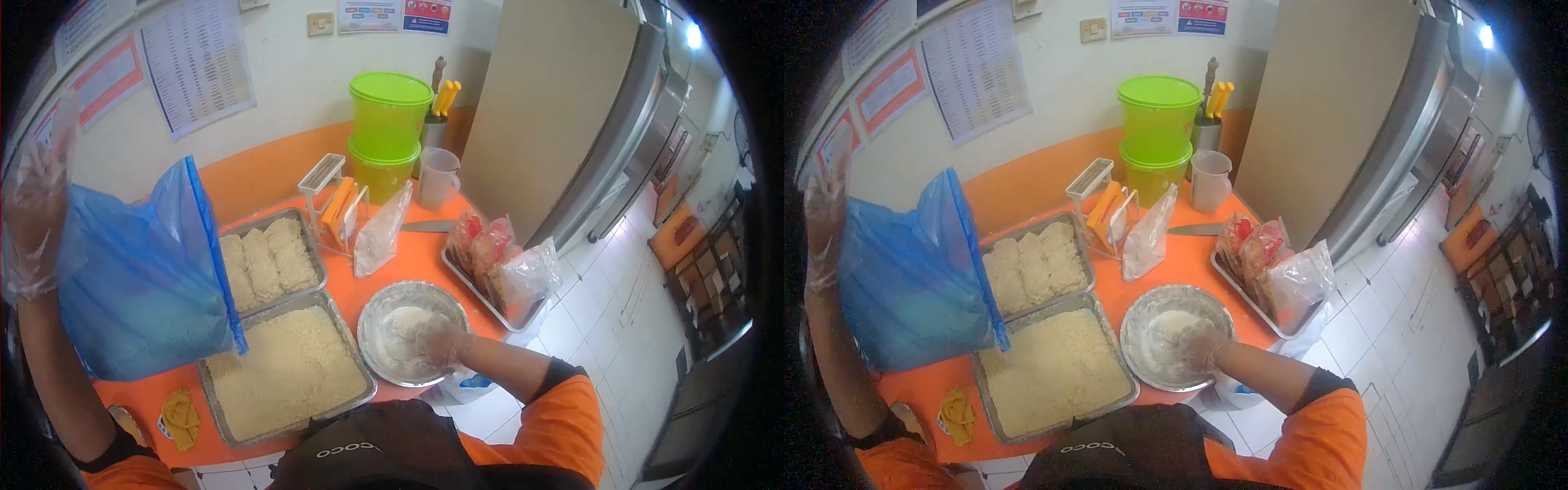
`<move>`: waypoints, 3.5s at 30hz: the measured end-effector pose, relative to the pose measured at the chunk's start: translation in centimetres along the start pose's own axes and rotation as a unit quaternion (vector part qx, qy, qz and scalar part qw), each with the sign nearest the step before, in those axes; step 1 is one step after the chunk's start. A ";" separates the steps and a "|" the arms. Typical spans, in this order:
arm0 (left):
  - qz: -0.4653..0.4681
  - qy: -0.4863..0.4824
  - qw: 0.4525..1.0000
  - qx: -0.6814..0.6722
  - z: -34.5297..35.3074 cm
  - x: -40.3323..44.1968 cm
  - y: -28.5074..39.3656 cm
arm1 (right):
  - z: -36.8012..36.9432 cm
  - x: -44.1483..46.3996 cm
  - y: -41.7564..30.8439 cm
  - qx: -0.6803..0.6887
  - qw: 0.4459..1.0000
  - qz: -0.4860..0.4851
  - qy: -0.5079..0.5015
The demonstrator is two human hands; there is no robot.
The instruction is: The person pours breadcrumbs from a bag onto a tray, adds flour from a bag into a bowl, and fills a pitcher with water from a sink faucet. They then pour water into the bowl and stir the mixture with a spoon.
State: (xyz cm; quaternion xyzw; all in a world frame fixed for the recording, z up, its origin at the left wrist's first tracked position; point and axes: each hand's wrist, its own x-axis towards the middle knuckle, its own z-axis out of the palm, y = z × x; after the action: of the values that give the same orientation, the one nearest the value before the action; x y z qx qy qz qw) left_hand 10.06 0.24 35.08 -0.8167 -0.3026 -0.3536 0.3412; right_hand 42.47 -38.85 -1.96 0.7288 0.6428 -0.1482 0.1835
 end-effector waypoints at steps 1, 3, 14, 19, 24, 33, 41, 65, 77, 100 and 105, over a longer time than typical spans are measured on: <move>0.021 -0.029 0.999 0.015 -0.2 -0.4 0.0 | 0.3 0.2 0.6 0.026 0.999 -0.002 0.026; 0.096 0.021 0.995 0.001 0.8 -2.2 -1.7 | -0.1 0.2 1.3 0.076 0.994 -0.010 0.075; 0.033 0.202 0.979 -0.025 -4.4 -2.4 6.0 | 8.0 4.0 3.2 0.328 0.932 -0.121 0.097; 0.022 0.201 0.979 -0.035 -5.1 -2.3 6.5 | 0.9 1.7 0.4 0.036 0.997 -0.050 0.046; 0.040 0.226 0.973 0.008 -5.1 -1.8 6.7 | 1.0 1.8 0.6 0.036 0.998 -0.060 0.001; 0.047 0.250 0.966 -0.037 -6.0 -1.2 7.5 | 3.7 2.6 1.0 0.117 0.988 -0.053 0.091; 0.054 0.242 0.965 -0.080 -6.8 -0.8 7.4 | -0.4 1.0 0.0 0.107 0.993 -0.041 -0.035; 0.077 0.254 0.964 -0.003 -8.5 -1.2 7.6 | 0.5 2.0 0.1 0.012 0.998 -0.060 -0.001; 0.107 0.255 0.960 -0.038 -8.5 -0.7 7.4 | 3.1 2.8 0.7 0.027 0.998 -0.046 0.030; 0.158 0.267 0.950 0.022 -7.9 -0.1 6.4 | -0.7 1.6 -0.4 0.004 0.999 -0.048 -0.004; 0.099 0.198 0.975 -0.012 -7.9 -1.0 5.1 | 1.8 2.8 0.5 0.018 0.999 -0.043 0.014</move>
State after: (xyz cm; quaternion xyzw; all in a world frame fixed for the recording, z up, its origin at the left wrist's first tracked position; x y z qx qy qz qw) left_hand 10.35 -9.04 36.64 -0.7605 -0.1419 -0.4765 0.4177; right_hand 43.38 -37.27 -4.77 0.7057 0.6734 -0.1571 0.1547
